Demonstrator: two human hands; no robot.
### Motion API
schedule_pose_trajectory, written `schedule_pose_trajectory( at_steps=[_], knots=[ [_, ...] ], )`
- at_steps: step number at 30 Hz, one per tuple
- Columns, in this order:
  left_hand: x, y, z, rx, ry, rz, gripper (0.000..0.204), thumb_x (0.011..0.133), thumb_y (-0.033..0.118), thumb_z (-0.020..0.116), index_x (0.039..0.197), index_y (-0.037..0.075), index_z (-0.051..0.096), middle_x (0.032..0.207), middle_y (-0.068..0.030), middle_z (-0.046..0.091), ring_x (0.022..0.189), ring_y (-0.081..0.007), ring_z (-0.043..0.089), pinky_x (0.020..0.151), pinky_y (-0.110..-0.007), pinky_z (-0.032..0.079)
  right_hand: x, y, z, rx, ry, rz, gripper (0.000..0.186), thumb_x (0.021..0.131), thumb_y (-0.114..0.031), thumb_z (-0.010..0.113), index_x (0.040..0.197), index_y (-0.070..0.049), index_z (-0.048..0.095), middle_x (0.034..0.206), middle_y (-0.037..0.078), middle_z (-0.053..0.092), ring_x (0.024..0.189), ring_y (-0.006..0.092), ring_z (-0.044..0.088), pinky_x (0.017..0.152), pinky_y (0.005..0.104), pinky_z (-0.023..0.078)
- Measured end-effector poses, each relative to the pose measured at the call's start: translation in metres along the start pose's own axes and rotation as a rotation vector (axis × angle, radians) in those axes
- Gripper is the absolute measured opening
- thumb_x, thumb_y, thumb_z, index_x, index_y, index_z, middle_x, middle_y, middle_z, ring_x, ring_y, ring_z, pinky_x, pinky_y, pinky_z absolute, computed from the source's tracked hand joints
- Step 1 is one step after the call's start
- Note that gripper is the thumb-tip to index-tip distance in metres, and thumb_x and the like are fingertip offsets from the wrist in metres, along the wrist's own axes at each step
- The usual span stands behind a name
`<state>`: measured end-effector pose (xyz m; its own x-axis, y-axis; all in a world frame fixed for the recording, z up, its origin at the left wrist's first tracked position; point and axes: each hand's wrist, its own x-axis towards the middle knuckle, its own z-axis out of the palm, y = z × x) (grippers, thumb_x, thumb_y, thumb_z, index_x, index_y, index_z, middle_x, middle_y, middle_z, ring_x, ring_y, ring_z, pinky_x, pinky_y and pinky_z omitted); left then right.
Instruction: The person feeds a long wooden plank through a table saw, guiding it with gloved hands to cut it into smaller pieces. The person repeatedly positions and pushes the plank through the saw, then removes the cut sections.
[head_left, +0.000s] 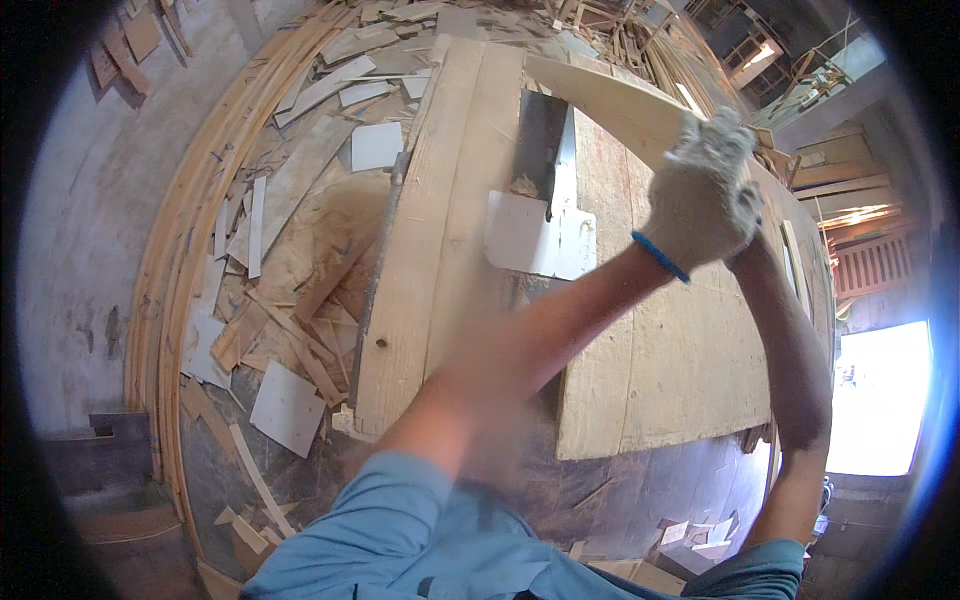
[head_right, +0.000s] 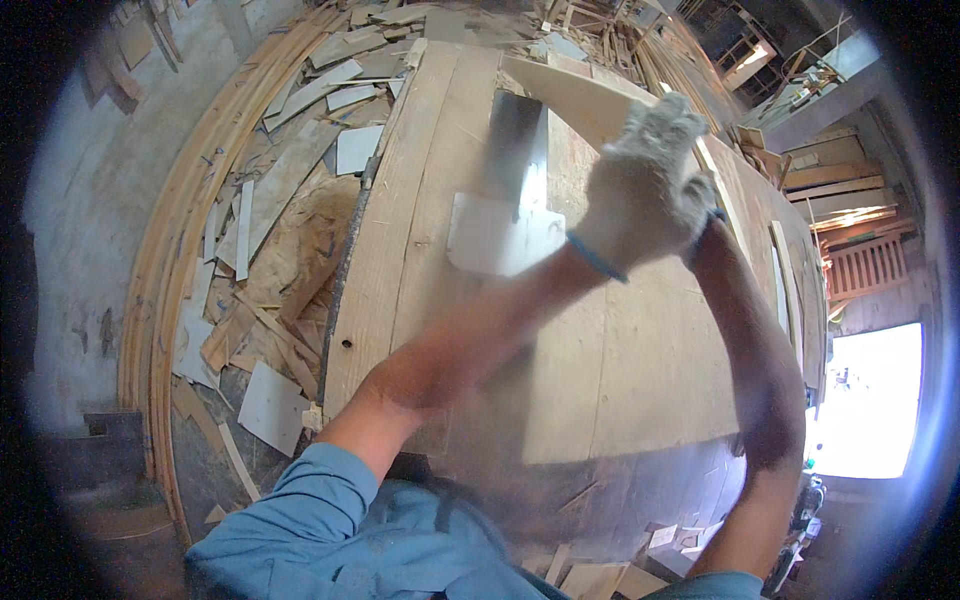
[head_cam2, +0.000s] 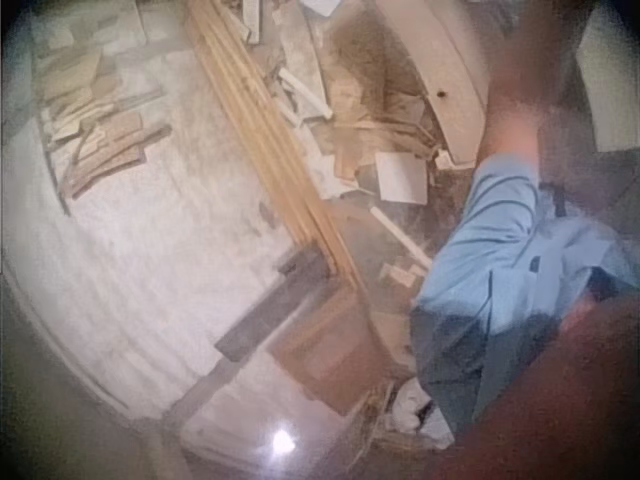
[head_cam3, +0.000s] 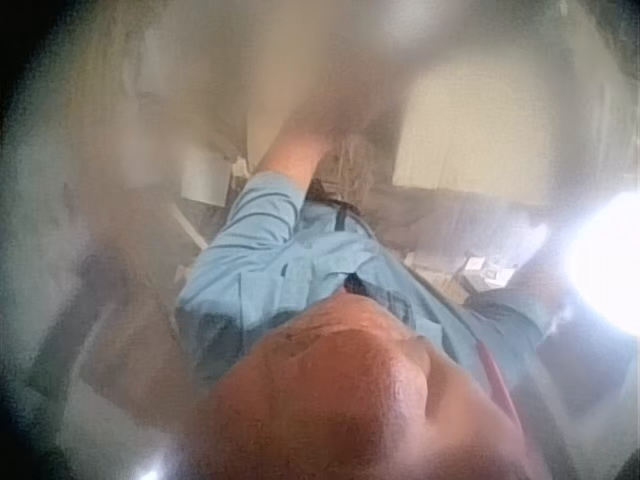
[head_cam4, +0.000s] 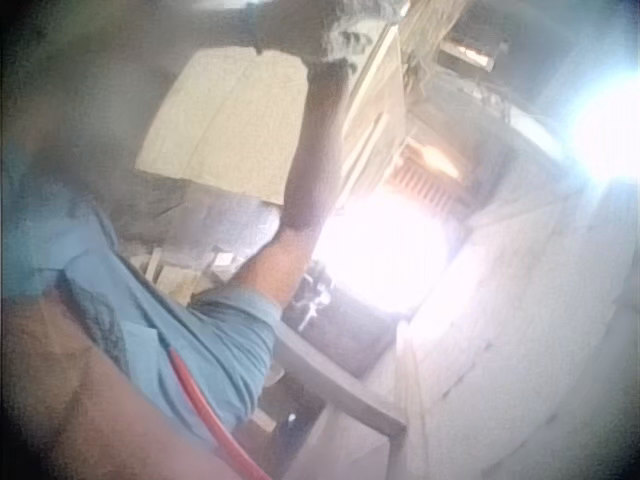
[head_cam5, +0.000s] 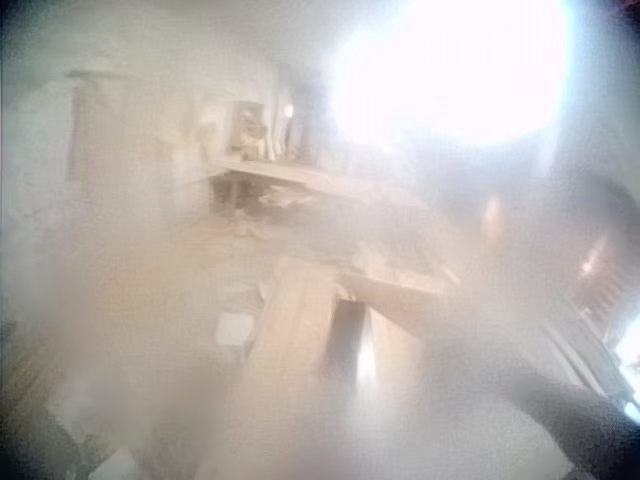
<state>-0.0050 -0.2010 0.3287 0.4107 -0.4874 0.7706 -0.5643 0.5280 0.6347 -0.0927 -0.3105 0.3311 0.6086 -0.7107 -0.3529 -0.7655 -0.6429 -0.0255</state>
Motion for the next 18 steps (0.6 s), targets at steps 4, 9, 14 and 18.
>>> schedule_pose_trajectory(
  at_steps=[4, 9, 14, 18],
  knots=[
    [-0.007, 0.050, -0.003, 0.009, 0.057, 0.071, 0.070, 0.087, 0.031, 0.074, 0.145, -0.002, 0.056, 0.152, -0.0351, 0.049, 0.142, -0.0644, 0.040, 0.108, -0.065, 0.049, -0.028, 0.002, -0.005, 0.057, 0.039, 0.021, 0.025, 0.098, -0.029, 0.068, 0.113, -0.009, 0.068, 0.088, 0.004, 0.065, 0.074, 0.0214, 0.062, 0.067, 0.0376, 0.050],
    [-0.020, 0.121, -0.009, -0.072, 0.216, 0.158, 0.064, 0.085, 0.029, 0.075, 0.138, -0.003, 0.061, 0.141, -0.0329, 0.060, 0.130, -0.0576, 0.057, 0.100, -0.060, 0.053, -0.121, 0.026, 0.001, 0.166, 0.092, 0.159, 0.025, 0.099, -0.030, 0.067, 0.111, -0.009, 0.068, 0.085, 0.004, 0.064, 0.070, 0.0212, 0.061, 0.064, 0.0380, 0.048],
    [-0.049, 0.150, 0.000, -0.286, 0.007, 0.141, 0.069, 0.091, 0.039, 0.069, 0.144, -0.003, 0.054, 0.140, -0.0286, 0.055, 0.141, -0.0477, 0.046, 0.121, -0.060, 0.034, -0.194, 0.034, 0.024, 0.356, 0.163, 0.175, 0.025, 0.100, -0.032, 0.066, 0.110, -0.008, 0.068, 0.082, 0.004, 0.063, 0.067, 0.0210, 0.059, 0.060, 0.0383, 0.046],
    [-0.117, 0.191, 0.044, -0.207, -0.091, 0.111, 0.067, 0.094, 0.043, 0.067, 0.146, 0.003, 0.052, 0.134, -0.0228, 0.055, 0.128, -0.0415, 0.051, 0.114, -0.058, 0.041, -0.274, 0.041, 0.068, 0.535, 0.189, 0.219, 0.026, 0.101, -0.033, 0.065, 0.109, -0.008, 0.069, 0.079, 0.004, 0.062, 0.064, 0.0208, 0.058, 0.058, 0.0386, 0.045]
  ],
)
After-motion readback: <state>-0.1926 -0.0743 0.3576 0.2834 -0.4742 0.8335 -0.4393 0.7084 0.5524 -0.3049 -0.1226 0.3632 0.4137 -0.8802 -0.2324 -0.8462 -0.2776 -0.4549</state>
